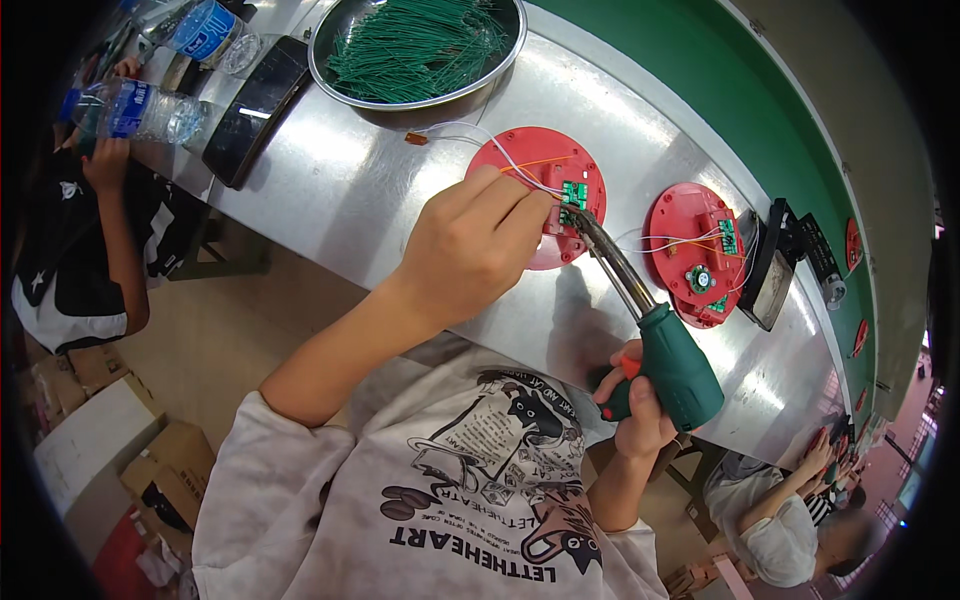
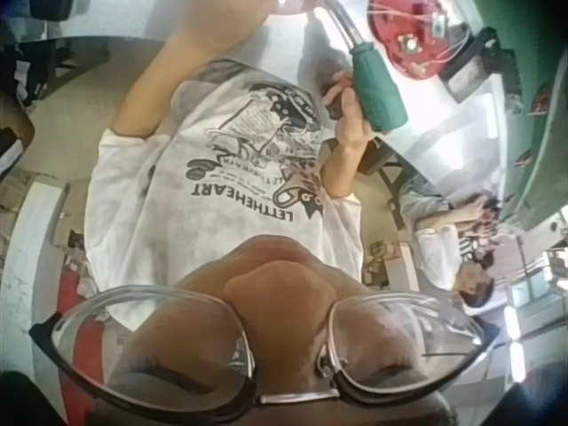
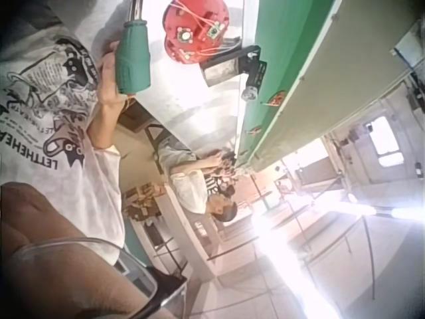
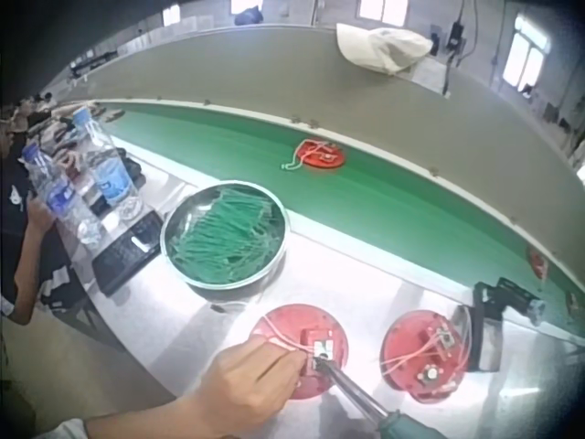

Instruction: Soldering components onto circular circuit boards at an assembly line station.

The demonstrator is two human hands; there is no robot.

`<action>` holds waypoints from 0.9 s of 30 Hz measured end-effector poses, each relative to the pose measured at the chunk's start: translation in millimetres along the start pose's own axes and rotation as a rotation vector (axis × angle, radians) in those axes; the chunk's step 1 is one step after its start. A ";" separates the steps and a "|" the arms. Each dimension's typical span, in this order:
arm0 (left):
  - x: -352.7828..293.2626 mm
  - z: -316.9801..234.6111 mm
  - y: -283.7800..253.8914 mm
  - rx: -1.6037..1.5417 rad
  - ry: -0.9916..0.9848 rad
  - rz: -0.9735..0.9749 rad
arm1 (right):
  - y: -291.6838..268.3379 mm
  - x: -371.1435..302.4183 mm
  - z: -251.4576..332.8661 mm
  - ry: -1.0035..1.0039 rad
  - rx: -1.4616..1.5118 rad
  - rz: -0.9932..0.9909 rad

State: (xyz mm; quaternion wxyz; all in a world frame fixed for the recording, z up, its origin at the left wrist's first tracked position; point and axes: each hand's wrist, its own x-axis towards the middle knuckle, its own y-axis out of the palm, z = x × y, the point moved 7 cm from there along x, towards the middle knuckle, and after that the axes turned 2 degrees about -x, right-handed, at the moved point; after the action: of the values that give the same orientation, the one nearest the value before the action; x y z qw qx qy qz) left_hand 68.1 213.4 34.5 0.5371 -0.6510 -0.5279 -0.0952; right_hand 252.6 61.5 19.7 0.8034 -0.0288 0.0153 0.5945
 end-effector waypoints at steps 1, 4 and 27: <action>0.2 0.7 0.6 -0.002 0.008 -0.004 | 0.5 1.0 0.3 -0.003 0.002 0.000; -1.4 -1.8 -1.5 -0.024 -0.020 0.040 | -4.2 -1.0 -0.4 0.003 -0.003 0.003; -1.0 -2.4 -0.2 0.018 0.020 0.013 | -17.1 0.1 6.6 -0.139 0.070 -0.137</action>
State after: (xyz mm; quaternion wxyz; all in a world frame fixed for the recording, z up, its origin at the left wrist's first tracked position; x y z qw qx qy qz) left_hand 68.6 210.8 34.9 0.5489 -0.6487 -0.5189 -0.0936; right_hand 269.0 57.1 26.8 0.8420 0.0399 -0.0218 0.5376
